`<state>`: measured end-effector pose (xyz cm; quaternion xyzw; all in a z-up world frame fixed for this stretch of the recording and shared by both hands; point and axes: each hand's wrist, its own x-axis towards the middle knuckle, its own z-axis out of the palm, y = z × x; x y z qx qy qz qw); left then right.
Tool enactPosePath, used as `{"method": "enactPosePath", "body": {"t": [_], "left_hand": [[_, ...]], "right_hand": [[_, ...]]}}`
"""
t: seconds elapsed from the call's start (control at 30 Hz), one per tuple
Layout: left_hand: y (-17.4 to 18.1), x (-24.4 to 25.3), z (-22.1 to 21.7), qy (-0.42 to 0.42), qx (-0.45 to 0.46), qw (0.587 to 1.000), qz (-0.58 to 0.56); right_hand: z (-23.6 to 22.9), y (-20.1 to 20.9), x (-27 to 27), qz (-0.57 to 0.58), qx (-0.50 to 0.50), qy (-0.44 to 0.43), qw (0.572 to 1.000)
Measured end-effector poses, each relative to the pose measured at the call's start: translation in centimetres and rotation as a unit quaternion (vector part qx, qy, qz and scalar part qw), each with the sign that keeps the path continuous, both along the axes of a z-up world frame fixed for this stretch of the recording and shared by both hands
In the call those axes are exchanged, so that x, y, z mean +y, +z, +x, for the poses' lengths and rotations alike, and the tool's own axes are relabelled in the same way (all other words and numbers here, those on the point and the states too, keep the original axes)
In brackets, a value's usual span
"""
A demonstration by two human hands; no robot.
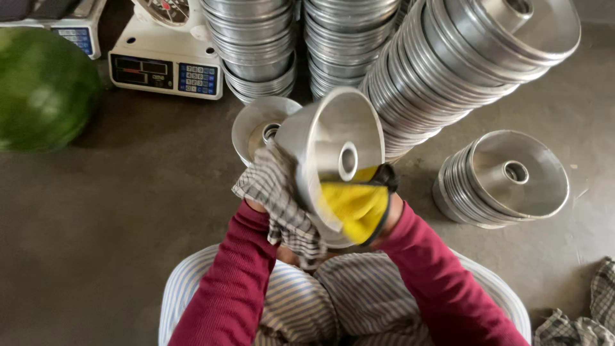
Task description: The person sits on the floor and wipes multiple silver metal parts with a cloth and a yellow sponge. They pick up each part from a stack, wipe the interior and exterior surfaces, and place the cleaned part onto a separate stack.
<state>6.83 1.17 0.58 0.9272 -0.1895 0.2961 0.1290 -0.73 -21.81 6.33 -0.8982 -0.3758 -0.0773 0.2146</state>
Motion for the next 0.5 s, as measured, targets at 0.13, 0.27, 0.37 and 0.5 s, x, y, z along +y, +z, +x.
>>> {"method": "enactPosePath", "body": {"t": [0.13, 0.27, 0.37, 0.5], "left_hand": [[-0.5, -1.3, -2.7, -0.093, 0.021, 0.994, -0.046], [-0.8, -1.3, -2.8, -0.156, 0.080, 0.972, -0.156], [-0.9, -0.2, -1.6, -0.177, 0.133, 0.943, -0.249], [-0.5, -0.8, -0.4, -0.216, 0.176, 0.907, -0.315]], "right_hand": [[-2.4, 3.4, 1.0, 0.527, 0.185, -0.112, 0.822], [-4.0, 3.7, 3.4, 0.379, 0.129, -0.002, 0.917], [-3.3, 3.3, 2.3, 0.166, 0.010, 0.053, 0.985], [-3.1, 4.8, -3.8, 0.011, -0.023, -0.030, 0.999]]}}
